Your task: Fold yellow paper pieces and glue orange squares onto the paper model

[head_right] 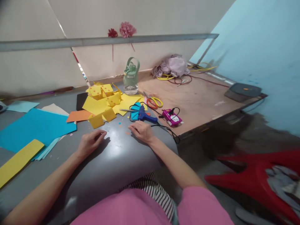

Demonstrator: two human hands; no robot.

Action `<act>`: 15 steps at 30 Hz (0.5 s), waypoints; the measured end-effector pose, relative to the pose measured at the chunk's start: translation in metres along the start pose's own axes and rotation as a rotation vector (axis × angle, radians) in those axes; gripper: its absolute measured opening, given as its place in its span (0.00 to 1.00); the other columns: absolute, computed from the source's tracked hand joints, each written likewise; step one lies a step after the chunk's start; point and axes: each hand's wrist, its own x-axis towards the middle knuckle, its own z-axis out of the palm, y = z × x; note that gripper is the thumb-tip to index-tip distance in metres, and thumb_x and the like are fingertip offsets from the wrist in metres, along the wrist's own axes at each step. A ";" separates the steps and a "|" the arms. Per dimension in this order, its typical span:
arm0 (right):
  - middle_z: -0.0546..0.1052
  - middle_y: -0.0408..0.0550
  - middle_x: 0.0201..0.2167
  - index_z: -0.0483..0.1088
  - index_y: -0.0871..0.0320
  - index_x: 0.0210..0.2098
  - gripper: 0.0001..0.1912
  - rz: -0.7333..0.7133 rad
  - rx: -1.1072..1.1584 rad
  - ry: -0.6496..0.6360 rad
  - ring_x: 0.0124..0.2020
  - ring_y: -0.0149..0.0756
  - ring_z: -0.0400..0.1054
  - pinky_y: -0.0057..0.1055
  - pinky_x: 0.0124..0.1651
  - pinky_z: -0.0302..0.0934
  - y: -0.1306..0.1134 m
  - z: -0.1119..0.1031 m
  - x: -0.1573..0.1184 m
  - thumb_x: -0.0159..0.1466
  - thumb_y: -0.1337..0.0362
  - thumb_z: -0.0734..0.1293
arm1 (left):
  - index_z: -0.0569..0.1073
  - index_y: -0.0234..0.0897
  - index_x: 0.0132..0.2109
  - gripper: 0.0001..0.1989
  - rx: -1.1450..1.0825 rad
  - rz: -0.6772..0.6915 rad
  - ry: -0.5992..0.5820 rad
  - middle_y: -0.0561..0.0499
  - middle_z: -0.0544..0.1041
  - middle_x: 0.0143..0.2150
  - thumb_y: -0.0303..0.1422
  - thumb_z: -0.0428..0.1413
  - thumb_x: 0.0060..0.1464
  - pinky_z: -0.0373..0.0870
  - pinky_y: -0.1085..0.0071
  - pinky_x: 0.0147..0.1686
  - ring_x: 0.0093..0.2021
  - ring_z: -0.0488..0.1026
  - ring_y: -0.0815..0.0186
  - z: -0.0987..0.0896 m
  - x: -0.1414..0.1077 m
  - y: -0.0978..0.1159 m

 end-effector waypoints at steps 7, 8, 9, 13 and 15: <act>0.80 0.56 0.35 0.77 0.55 0.38 0.28 0.055 -0.075 -0.011 0.40 0.43 0.74 0.37 0.46 0.65 0.001 0.004 0.000 0.73 0.45 0.53 | 0.79 0.42 0.38 0.16 -0.083 -0.021 -0.013 0.53 0.79 0.26 0.45 0.51 0.62 0.63 0.72 0.29 0.24 0.72 0.67 -0.004 0.002 0.001; 0.80 0.57 0.35 0.77 0.56 0.38 0.28 0.049 -0.081 -0.010 0.39 0.43 0.74 0.37 0.46 0.65 0.001 0.003 0.000 0.73 0.45 0.53 | 0.79 0.41 0.38 0.16 -0.075 -0.011 -0.015 0.52 0.79 0.25 0.44 0.51 0.63 0.62 0.72 0.29 0.24 0.72 0.67 -0.004 0.003 0.001; 0.80 0.57 0.34 0.77 0.56 0.37 0.28 0.037 -0.082 -0.007 0.39 0.43 0.74 0.37 0.46 0.65 -0.001 0.002 0.000 0.73 0.45 0.53 | 0.79 0.41 0.37 0.15 -0.064 0.004 -0.014 0.52 0.79 0.26 0.44 0.51 0.63 0.61 0.72 0.29 0.25 0.72 0.66 -0.005 0.004 0.001; 0.81 0.57 0.33 0.76 0.54 0.34 0.26 -0.038 -0.040 0.011 0.36 0.45 0.75 0.40 0.42 0.66 -0.005 -0.002 0.006 0.72 0.46 0.54 | 0.79 0.40 0.40 0.13 0.030 0.010 0.021 0.48 0.81 0.30 0.39 0.51 0.64 0.62 0.71 0.33 0.30 0.75 0.64 -0.009 0.011 0.001; 0.81 0.58 0.32 0.76 0.54 0.33 0.25 -0.088 -0.002 0.022 0.34 0.48 0.75 0.41 0.40 0.65 -0.004 -0.003 0.011 0.71 0.47 0.56 | 0.80 0.40 0.41 0.12 0.095 -0.013 0.029 0.47 0.83 0.34 0.38 0.53 0.64 0.62 0.71 0.34 0.33 0.76 0.63 -0.011 0.016 -0.002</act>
